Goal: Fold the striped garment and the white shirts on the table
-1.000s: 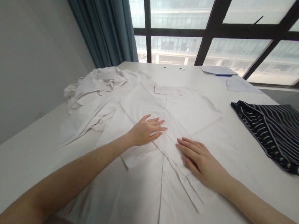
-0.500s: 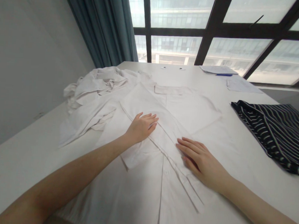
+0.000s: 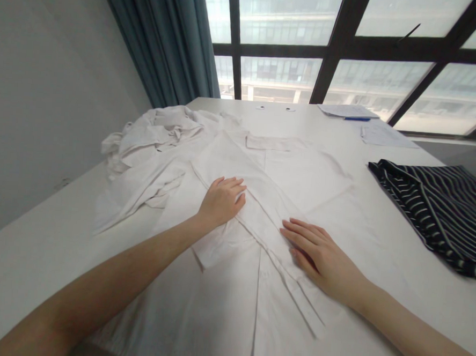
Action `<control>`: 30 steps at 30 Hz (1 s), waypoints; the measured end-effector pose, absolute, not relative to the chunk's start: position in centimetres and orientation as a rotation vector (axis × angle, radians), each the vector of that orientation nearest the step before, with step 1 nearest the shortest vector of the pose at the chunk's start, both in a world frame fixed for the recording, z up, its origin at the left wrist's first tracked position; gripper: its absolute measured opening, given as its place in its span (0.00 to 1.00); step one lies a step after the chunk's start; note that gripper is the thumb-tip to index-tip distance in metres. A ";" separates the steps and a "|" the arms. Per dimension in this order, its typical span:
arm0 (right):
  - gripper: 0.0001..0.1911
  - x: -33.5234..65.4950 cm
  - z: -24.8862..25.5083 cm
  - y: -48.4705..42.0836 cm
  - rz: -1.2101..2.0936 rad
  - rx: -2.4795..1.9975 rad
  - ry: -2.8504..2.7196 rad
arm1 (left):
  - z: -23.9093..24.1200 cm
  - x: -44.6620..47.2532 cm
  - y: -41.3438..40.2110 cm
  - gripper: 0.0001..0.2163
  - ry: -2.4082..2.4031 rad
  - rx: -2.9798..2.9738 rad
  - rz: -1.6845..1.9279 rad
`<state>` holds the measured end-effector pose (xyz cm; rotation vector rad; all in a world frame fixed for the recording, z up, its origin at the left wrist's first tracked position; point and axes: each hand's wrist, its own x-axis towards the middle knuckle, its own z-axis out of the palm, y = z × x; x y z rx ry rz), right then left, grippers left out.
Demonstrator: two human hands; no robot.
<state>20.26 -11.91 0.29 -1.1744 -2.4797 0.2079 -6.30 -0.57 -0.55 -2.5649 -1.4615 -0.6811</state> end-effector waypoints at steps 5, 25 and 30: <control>0.21 20.3 0.3 -11.9 0.203 -1.171 -2.484 | 0.0 -6.3 -0.9 0.11 -1.306 -2.587 -0.852; 0.21 20.3 0.3 -11.9 0.175 -1.167 -2.512 | 0.0 -6.2 -0.8 0.11 -1.032 -2.812 -0.860; 0.21 20.3 0.3 -11.9 0.174 -1.170 -2.508 | 0.5 -6.3 -1.1 0.15 -0.828 -2.948 -0.820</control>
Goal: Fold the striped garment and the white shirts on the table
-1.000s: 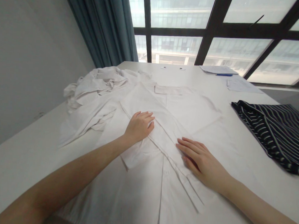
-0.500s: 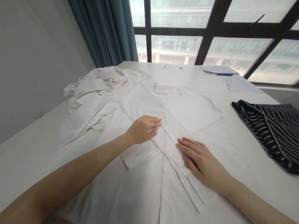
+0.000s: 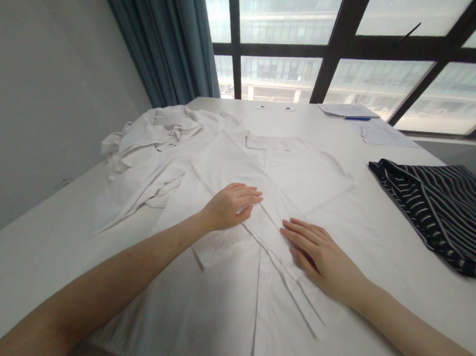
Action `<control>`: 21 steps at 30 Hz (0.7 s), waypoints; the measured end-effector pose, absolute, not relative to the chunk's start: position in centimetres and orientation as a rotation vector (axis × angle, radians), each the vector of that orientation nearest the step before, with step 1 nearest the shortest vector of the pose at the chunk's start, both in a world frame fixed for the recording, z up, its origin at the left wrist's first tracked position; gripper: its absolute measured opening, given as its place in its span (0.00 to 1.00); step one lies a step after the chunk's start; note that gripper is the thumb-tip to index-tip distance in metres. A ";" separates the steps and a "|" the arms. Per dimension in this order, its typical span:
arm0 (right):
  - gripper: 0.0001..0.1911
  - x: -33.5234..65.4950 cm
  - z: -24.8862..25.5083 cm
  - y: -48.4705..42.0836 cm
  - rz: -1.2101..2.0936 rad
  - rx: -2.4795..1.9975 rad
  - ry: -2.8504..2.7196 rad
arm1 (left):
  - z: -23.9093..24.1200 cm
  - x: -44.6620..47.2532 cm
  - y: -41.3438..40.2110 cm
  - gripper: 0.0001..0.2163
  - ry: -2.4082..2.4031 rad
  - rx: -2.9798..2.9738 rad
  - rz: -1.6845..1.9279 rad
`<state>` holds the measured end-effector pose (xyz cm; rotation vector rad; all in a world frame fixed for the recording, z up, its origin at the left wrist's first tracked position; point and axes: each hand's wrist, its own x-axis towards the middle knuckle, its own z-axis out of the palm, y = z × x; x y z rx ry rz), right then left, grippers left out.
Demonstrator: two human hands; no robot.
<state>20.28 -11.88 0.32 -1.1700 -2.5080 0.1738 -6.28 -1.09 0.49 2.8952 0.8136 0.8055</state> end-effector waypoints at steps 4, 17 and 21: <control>0.21 20.3 0.3 -11.9 0.175 -1.169 -2.507 | 0.5 -6.3 -1.2 0.16 0.606 2.912 0.680; 0.21 20.3 0.2 -11.8 0.153 -1.159 -2.515 | 0.1 -6.1 -1.3 0.14 0.880 2.917 0.757; 0.21 20.3 0.2 -11.9 0.168 -1.162 -2.511 | -0.2 -6.1 -1.0 0.13 1.119 2.868 0.762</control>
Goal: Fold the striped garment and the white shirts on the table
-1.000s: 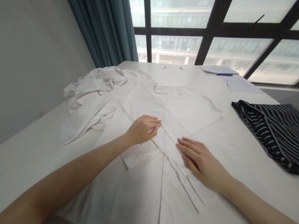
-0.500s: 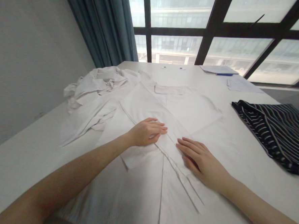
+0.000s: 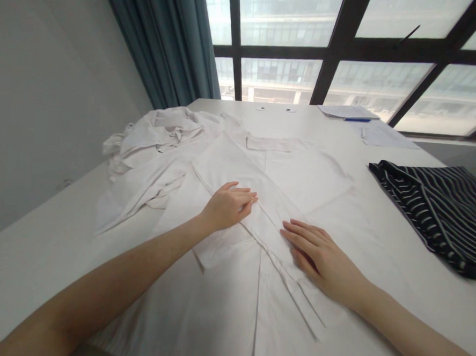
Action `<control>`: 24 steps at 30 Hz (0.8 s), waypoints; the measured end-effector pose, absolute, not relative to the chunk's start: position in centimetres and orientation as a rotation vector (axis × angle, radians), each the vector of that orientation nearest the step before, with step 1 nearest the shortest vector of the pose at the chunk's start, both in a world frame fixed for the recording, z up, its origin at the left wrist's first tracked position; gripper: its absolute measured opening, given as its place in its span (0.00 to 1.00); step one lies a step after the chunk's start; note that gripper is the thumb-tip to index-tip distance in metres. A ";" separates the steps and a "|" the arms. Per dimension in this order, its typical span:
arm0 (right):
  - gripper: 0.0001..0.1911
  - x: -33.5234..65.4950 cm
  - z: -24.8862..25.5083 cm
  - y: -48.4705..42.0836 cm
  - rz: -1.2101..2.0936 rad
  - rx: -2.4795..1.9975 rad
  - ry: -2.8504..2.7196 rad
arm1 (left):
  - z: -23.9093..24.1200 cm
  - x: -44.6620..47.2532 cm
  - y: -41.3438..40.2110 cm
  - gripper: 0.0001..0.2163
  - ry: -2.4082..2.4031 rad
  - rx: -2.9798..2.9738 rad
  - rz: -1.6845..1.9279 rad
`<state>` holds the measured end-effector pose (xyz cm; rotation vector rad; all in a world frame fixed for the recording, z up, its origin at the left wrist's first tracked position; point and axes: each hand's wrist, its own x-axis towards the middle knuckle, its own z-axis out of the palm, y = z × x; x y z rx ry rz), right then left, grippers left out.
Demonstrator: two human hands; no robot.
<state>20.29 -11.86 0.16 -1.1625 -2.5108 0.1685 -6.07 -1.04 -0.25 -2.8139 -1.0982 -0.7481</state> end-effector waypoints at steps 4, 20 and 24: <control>0.21 20.3 0.1 -11.9 0.172 -1.166 -2.507 | -0.3 -6.1 -1.0 0.13 -1.293 -2.699 -0.694; 0.21 20.3 0.1 -11.8 0.162 -1.151 -2.505 | 0.1 -6.3 -1.0 0.16 -0.985 -2.994 -0.642; 0.21 20.3 0.1 -11.8 0.167 -1.153 -2.505 | 0.0 -6.3 -1.0 0.15 -1.024 -2.979 -0.654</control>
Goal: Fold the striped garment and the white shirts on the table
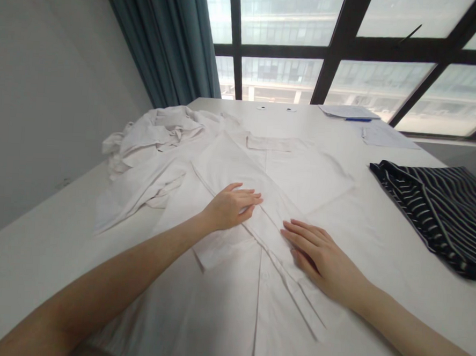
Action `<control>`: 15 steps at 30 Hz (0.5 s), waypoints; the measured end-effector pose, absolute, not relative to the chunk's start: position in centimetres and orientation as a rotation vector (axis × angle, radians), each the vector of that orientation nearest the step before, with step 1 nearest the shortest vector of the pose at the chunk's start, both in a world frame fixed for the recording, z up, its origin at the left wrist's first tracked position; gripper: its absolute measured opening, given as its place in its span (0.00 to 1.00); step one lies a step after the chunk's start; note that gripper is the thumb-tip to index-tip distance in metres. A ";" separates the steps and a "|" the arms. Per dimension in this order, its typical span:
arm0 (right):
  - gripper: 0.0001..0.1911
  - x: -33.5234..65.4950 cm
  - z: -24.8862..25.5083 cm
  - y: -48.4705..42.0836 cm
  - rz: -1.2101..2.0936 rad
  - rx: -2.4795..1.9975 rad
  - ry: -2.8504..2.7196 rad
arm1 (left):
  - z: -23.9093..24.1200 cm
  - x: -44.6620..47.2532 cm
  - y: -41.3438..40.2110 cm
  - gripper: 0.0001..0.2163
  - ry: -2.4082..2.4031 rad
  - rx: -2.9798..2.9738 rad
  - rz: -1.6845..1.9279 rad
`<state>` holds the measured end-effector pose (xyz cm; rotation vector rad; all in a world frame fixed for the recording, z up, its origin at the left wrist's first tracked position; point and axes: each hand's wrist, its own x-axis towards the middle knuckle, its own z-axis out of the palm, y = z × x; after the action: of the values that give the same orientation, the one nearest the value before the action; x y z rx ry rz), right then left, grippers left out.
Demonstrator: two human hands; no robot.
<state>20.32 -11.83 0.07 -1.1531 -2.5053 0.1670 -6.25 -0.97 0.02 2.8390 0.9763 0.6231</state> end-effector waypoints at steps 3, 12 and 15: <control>0.21 20.3 0.1 -11.9 0.170 -1.153 -2.509 | 0.0 -6.2 -1.0 0.15 0.997 2.830 0.640; 0.21 20.2 0.3 -11.9 0.203 -1.167 -2.489 | -0.4 -6.1 -1.0 0.15 1.254 2.748 0.650; 0.22 20.2 0.4 -11.9 0.215 -1.167 -2.470 | -0.6 -6.1 -0.9 0.16 1.340 2.704 0.618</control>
<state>20.22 -11.91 0.40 -1.1672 -2.4701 0.2148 -6.11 -0.93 -0.57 2.7044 1.3402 0.6177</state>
